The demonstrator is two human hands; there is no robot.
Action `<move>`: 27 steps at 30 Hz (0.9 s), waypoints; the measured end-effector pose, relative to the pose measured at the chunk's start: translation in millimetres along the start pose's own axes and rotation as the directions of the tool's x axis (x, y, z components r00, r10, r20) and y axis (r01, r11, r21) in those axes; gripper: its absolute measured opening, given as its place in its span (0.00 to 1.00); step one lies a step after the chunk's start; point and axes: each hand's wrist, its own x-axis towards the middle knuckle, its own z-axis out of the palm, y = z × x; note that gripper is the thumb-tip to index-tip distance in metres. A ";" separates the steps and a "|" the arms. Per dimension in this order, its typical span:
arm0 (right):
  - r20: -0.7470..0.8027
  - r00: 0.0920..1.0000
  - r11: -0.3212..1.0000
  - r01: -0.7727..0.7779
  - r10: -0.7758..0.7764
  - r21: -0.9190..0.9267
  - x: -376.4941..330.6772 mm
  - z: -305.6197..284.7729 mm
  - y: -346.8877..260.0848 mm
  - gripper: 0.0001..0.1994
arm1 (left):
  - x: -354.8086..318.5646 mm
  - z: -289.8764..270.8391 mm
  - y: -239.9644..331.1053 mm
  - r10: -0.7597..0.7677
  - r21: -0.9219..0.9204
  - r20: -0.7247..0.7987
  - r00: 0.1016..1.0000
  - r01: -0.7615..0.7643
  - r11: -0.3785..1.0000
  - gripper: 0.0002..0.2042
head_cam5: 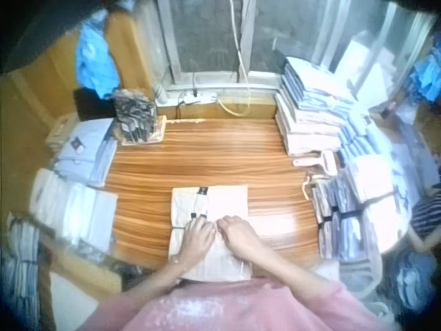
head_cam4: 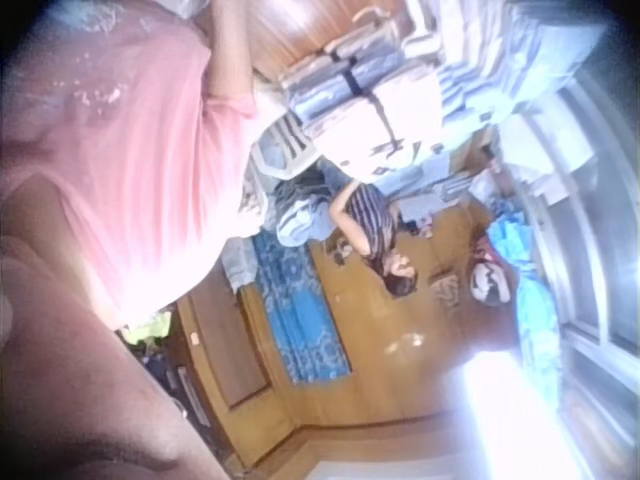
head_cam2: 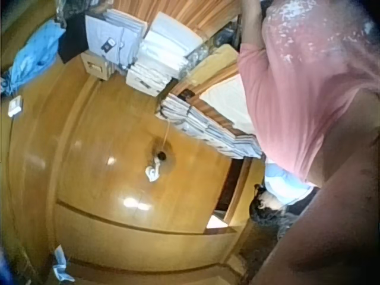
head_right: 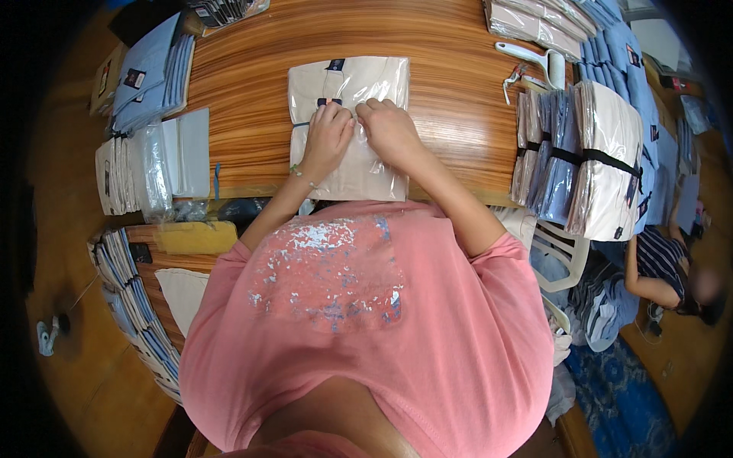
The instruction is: The person puts a folded shirt into a plastic bag, ties the bag with a blue ribbon, and then unfolds another shirt on a table to apply labels.
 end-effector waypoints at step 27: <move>-0.148 0.988 0.982 -0.019 0.047 0.188 2.5 -24.3 -20.5 0.06 | 8.3 12.8 4.9 -0.028 0.153 0.225 0.974 -0.007 0.988 0.10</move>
